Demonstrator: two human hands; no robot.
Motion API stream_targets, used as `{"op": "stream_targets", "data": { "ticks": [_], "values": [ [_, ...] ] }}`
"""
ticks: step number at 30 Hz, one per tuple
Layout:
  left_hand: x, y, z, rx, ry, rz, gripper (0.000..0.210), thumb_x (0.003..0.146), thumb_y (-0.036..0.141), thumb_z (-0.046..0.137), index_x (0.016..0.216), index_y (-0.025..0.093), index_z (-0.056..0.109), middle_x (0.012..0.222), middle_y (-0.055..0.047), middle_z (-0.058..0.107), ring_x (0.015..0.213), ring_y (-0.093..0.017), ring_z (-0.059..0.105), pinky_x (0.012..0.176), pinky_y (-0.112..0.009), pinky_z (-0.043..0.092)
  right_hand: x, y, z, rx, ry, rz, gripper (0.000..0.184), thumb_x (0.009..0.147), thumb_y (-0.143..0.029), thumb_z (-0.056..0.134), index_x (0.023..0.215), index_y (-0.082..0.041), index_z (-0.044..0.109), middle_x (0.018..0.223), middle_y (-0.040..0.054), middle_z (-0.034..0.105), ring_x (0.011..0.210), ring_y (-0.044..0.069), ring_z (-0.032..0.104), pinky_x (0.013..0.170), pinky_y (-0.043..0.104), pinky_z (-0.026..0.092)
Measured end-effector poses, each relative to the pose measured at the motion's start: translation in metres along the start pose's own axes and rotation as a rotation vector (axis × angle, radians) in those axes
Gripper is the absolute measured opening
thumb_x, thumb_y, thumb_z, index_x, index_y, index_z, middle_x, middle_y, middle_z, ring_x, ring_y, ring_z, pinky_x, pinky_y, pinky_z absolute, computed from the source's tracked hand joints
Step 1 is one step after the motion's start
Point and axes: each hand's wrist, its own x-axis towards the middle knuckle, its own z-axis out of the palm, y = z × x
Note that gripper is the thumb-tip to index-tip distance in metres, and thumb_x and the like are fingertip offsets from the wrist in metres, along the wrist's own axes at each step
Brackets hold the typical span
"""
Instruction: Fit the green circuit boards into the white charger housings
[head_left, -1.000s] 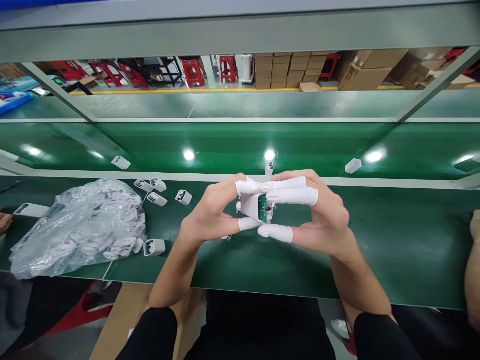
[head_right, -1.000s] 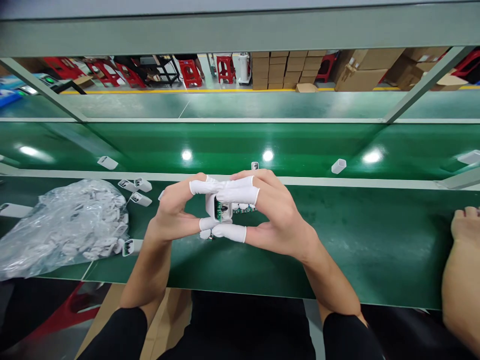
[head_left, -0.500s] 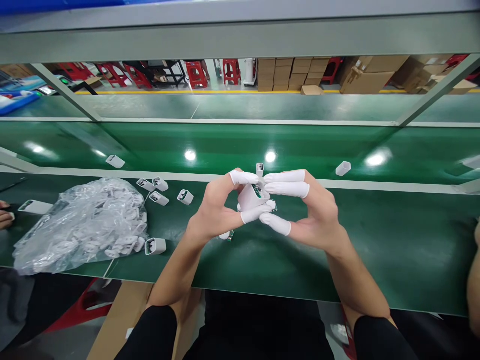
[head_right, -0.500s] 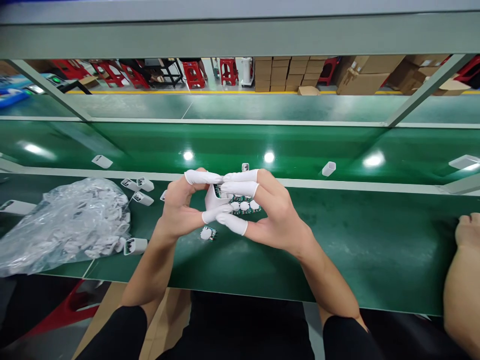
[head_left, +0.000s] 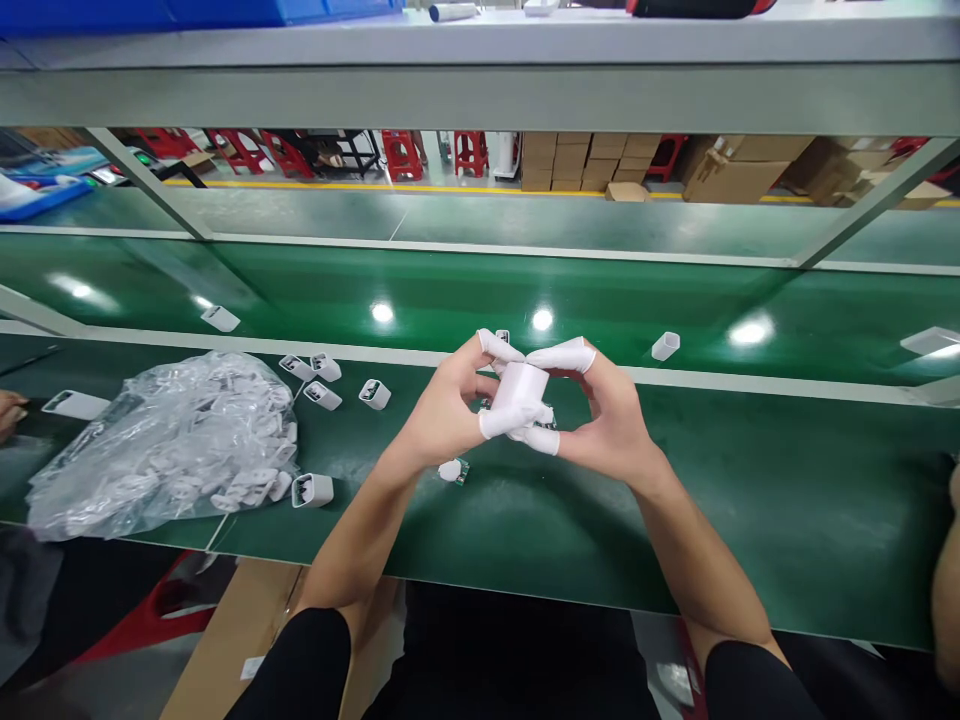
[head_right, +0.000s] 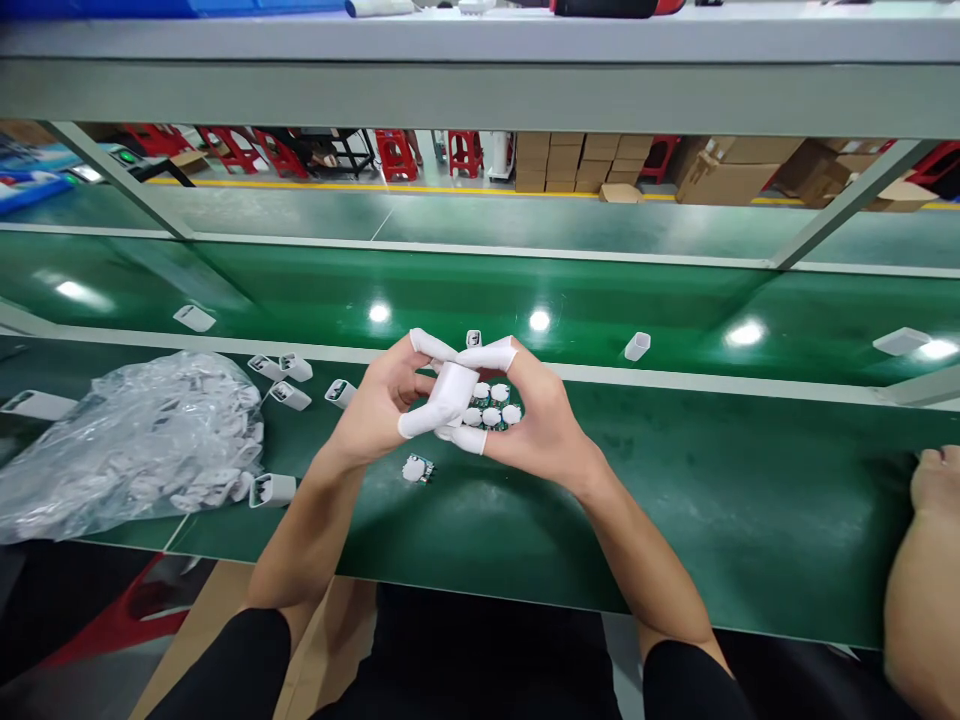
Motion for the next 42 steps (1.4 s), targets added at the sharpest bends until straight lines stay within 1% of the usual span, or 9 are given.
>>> {"op": "stream_targets", "data": {
  "ticks": [3, 6, 11, 21, 27, 31, 33, 36, 42],
  "values": [
    [0.001, 0.006, -0.011, -0.056, -0.149, 0.056, 0.070, 0.069, 0.027, 0.108, 0.127, 0.025, 0.069, 0.113, -0.006, 0.079, 0.075, -0.014, 0.077, 0.068, -0.025, 0.066, 0.002, 0.010, 0.004, 0.309, 0.071, 0.146, 0.065, 0.070, -0.047, 0.107, 0.122, -0.027, 0.072, 0.114, 0.0047, 0.078, 0.099, 0.022, 0.078, 0.083, 0.034, 0.069],
    [0.001, 0.009, -0.014, -0.062, -0.109, 0.073, 0.060, 0.076, 0.024, 0.104, 0.127, 0.022, 0.072, 0.094, -0.004, 0.078, 0.078, -0.016, 0.078, 0.073, -0.026, 0.067, 0.003, 0.016, 0.011, 0.501, 0.100, 0.245, 0.075, 0.060, -0.059, 0.109, 0.115, -0.027, 0.070, 0.106, 0.0032, 0.077, 0.093, 0.021, 0.078, 0.075, 0.031, 0.067],
    [0.001, 0.011, -0.006, -0.127, -0.030, 0.038, 0.048, 0.071, 0.025, 0.106, 0.108, 0.018, 0.076, 0.092, -0.004, 0.078, 0.071, -0.014, 0.076, 0.066, -0.023, 0.063, 0.000, 0.018, 0.019, 0.650, 0.107, 0.354, 0.078, 0.055, -0.063, 0.110, 0.110, -0.027, 0.068, 0.108, 0.0043, 0.077, 0.096, 0.024, 0.080, 0.077, 0.035, 0.069],
    [0.002, 0.011, -0.007, -0.261, 0.041, -0.047, 0.054, 0.057, 0.023, 0.112, 0.099, 0.016, 0.079, 0.089, -0.003, 0.077, 0.063, -0.013, 0.071, 0.058, -0.023, 0.062, -0.002, 0.020, 0.020, 0.628, 0.076, 0.344, 0.063, 0.070, -0.059, 0.101, 0.113, -0.027, 0.069, 0.106, 0.0055, 0.079, 0.096, 0.025, 0.080, 0.080, 0.040, 0.071],
    [0.001, 0.010, -0.012, -0.181, -0.046, -0.069, 0.062, 0.066, 0.037, 0.110, 0.114, 0.017, 0.077, 0.097, -0.005, 0.077, 0.073, -0.014, 0.074, 0.067, -0.023, 0.062, -0.001, 0.013, 0.017, 0.508, 0.149, 0.322, 0.064, 0.068, -0.063, 0.104, 0.110, -0.028, 0.072, 0.102, 0.0053, 0.077, 0.094, 0.026, 0.078, 0.085, 0.044, 0.071],
    [0.000, 0.010, -0.019, -0.184, -0.127, -0.069, 0.054, 0.083, 0.053, 0.099, 0.119, 0.021, 0.075, 0.118, -0.009, 0.077, 0.081, -0.016, 0.077, 0.071, -0.028, 0.063, -0.007, 0.017, 0.010, 0.332, 0.085, 0.166, 0.068, 0.067, -0.047, 0.109, 0.124, -0.029, 0.075, 0.115, 0.0089, 0.077, 0.108, 0.031, 0.077, 0.092, 0.049, 0.069],
    [-0.007, 0.005, -0.020, -0.162, -0.071, -0.067, 0.046, 0.091, 0.056, 0.091, 0.116, 0.021, 0.075, 0.116, -0.009, 0.076, 0.088, -0.018, 0.076, 0.075, -0.030, 0.064, -0.009, 0.018, 0.009, 0.201, 0.008, 0.060, 0.069, 0.072, -0.038, 0.108, 0.132, -0.032, 0.075, 0.123, 0.0098, 0.076, 0.116, 0.033, 0.074, 0.097, 0.053, 0.067],
    [-0.033, -0.011, -0.017, -0.035, 0.076, -0.047, 0.044, 0.087, 0.047, 0.095, 0.116, 0.021, 0.075, 0.111, -0.006, 0.076, 0.096, -0.019, 0.074, 0.087, -0.033, 0.063, -0.011, 0.015, 0.016, 0.003, -0.154, -0.090, 0.069, 0.080, -0.029, 0.102, 0.142, -0.035, 0.072, 0.134, 0.0110, 0.074, 0.119, 0.035, 0.073, 0.099, 0.056, 0.066],
    [-0.104, -0.052, -0.012, 0.335, 0.425, 0.045, 0.036, 0.089, 0.034, 0.092, 0.117, 0.022, 0.074, 0.103, -0.002, 0.073, 0.092, -0.018, 0.070, 0.092, -0.037, 0.062, -0.030, 0.019, 0.058, -0.249, -0.430, -0.283, 0.062, 0.100, -0.020, 0.082, 0.157, -0.034, 0.061, 0.142, 0.0153, 0.074, 0.120, 0.036, 0.077, 0.092, 0.054, 0.068]
  ]
}}
